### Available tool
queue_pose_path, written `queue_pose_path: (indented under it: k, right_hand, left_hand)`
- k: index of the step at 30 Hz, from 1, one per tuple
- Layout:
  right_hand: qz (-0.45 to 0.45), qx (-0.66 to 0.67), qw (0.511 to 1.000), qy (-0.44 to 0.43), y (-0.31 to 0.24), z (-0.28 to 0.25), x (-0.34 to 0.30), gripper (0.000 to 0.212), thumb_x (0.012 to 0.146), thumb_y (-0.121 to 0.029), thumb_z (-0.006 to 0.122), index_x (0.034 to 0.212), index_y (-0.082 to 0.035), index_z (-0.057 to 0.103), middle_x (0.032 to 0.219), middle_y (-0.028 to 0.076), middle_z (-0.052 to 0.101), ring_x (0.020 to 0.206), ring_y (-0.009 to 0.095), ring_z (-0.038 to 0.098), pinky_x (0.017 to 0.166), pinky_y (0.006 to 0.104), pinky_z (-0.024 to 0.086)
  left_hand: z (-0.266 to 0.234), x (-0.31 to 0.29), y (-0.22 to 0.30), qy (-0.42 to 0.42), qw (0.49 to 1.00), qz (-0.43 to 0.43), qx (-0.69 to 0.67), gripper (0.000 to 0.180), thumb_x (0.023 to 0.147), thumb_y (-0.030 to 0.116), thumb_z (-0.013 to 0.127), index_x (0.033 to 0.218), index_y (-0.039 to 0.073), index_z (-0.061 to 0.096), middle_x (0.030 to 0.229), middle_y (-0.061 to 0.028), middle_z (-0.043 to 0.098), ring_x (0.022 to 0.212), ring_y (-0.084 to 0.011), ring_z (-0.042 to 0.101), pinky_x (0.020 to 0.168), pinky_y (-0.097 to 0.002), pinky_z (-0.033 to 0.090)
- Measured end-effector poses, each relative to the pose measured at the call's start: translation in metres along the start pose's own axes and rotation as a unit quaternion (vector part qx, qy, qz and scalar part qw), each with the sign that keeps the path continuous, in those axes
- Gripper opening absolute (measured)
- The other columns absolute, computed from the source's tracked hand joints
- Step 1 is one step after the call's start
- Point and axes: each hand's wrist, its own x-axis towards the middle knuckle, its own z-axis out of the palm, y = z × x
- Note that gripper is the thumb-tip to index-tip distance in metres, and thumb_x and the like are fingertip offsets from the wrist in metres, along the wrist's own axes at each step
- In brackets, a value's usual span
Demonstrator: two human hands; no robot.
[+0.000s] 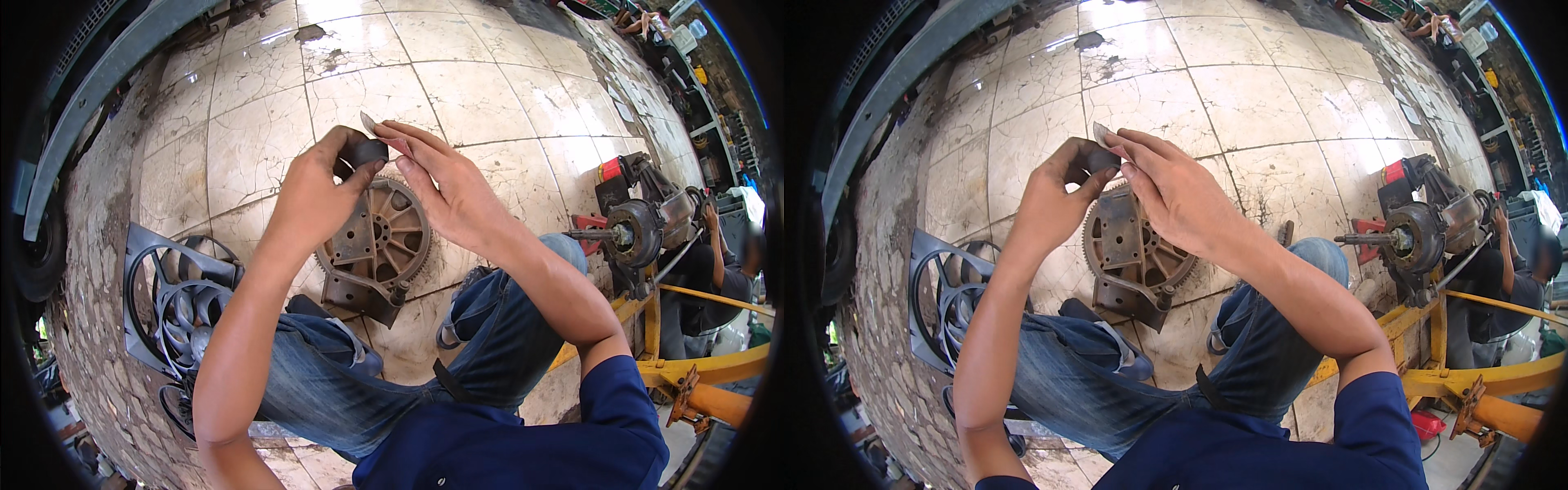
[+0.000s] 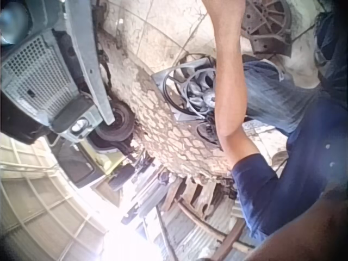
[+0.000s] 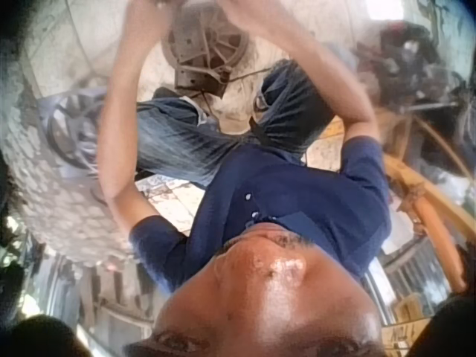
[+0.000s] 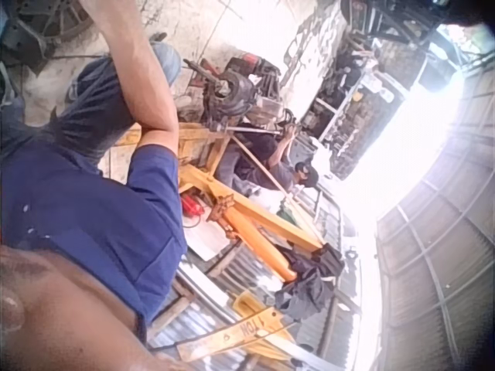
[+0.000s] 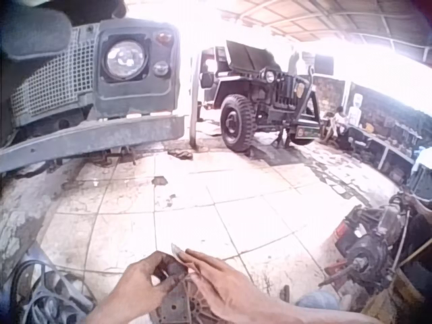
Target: The person sits on the floor and sands a small dark metal part using a red sanding block. They hold the part in one hand and rub the sanding block over its surfaces, rotating it to reach different areas.
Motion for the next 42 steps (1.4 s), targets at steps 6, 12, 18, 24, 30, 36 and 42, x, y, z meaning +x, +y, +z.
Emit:
queue_pose_path:
  k: [6,12,18,24,30,36,42]
  right_hand:
    - [-0.018,-0.015,1.000,0.019,0.001,0.003,0.000,0.036,0.104,-0.015,0.048,0.134,0.002,0.058,0.137,0.023,0.057,0.122,0.038,0.059,0.102,0.0416,0.049]
    - [-0.025,-0.031,0.999,0.007,0.001,0.003,-0.001,0.035,0.104,-0.015,0.048,0.132,0.003,0.059,0.136,0.023,0.058,0.123,0.038,0.059,0.102,0.0420,0.049]
    - [0.009,-0.005,1.000,-0.009,-0.001,-0.001,0.001,0.037,0.105,-0.012,0.046,0.139,0.001,0.056,0.142,0.022,0.055,0.131,0.034,0.055,0.109,0.0397,0.045]
    - [0.015,0.023,1.000,-0.004,-0.002,-0.003,0.002,0.037,0.106,-0.012,0.046,0.139,0.001,0.056,0.143,0.021,0.055,0.132,0.034,0.055,0.109,0.0396,0.044]
    - [-0.028,-0.033,0.999,0.010,0.003,0.003,-0.001,0.034,0.105,-0.013,0.048,0.133,0.003,0.058,0.137,0.023,0.058,0.121,0.038,0.060,0.101,0.0416,0.050]
    - [-0.007,-0.020,1.000,0.005,0.001,0.002,-0.001,0.034,0.105,-0.014,0.047,0.131,0.004,0.058,0.136,0.023,0.058,0.121,0.038,0.059,0.101,0.0419,0.050]
    - [-0.028,-0.025,0.999,0.006,0.003,0.005,0.000,0.035,0.105,-0.013,0.046,0.132,0.006,0.057,0.137,0.024,0.057,0.120,0.039,0.060,0.101,0.0422,0.050]
  left_hand:
    - [0.007,-0.008,0.012,-0.007,0.998,0.059,0.012,0.033,0.089,0.010,0.071,0.119,-0.001,0.061,0.102,-0.0166,0.072,0.085,-0.0237,0.069,0.078,-0.0370,0.054]
    - [0.009,-0.010,0.002,0.011,0.998,0.047,0.047,0.033,0.088,0.010,0.071,0.117,-0.003,0.061,0.096,-0.0173,0.072,0.082,-0.0244,0.069,0.077,-0.0364,0.054]
    - [-0.001,-0.004,0.010,-0.010,0.999,-0.027,0.014,0.033,0.091,0.022,0.070,0.113,-0.002,0.061,0.101,-0.0245,0.070,0.093,-0.0405,0.069,0.081,-0.0447,0.053]
    - [0.005,-0.007,0.011,0.017,0.999,0.018,0.035,0.028,0.093,0.016,0.070,0.114,-0.001,0.061,0.091,-0.0138,0.072,0.075,-0.0211,0.067,0.071,-0.0348,0.052]
    - [0.008,-0.012,0.010,-0.020,1.000,0.022,-0.005,0.026,0.094,0.011,0.067,0.116,-0.001,0.061,0.099,-0.0162,0.071,0.077,-0.0244,0.069,0.072,-0.0365,0.054]
    - [-0.001,-0.003,0.010,-0.014,1.000,-0.004,0.001,0.031,0.090,0.013,0.065,0.118,0.000,0.061,0.104,-0.0241,0.069,0.100,-0.0410,0.067,0.085,-0.0443,0.052]
    - [0.009,-0.008,0.005,0.029,0.999,0.038,-0.011,0.024,0.090,0.012,0.065,0.111,-0.001,0.061,0.099,-0.0239,0.069,0.092,-0.0412,0.068,0.081,-0.0446,0.052]
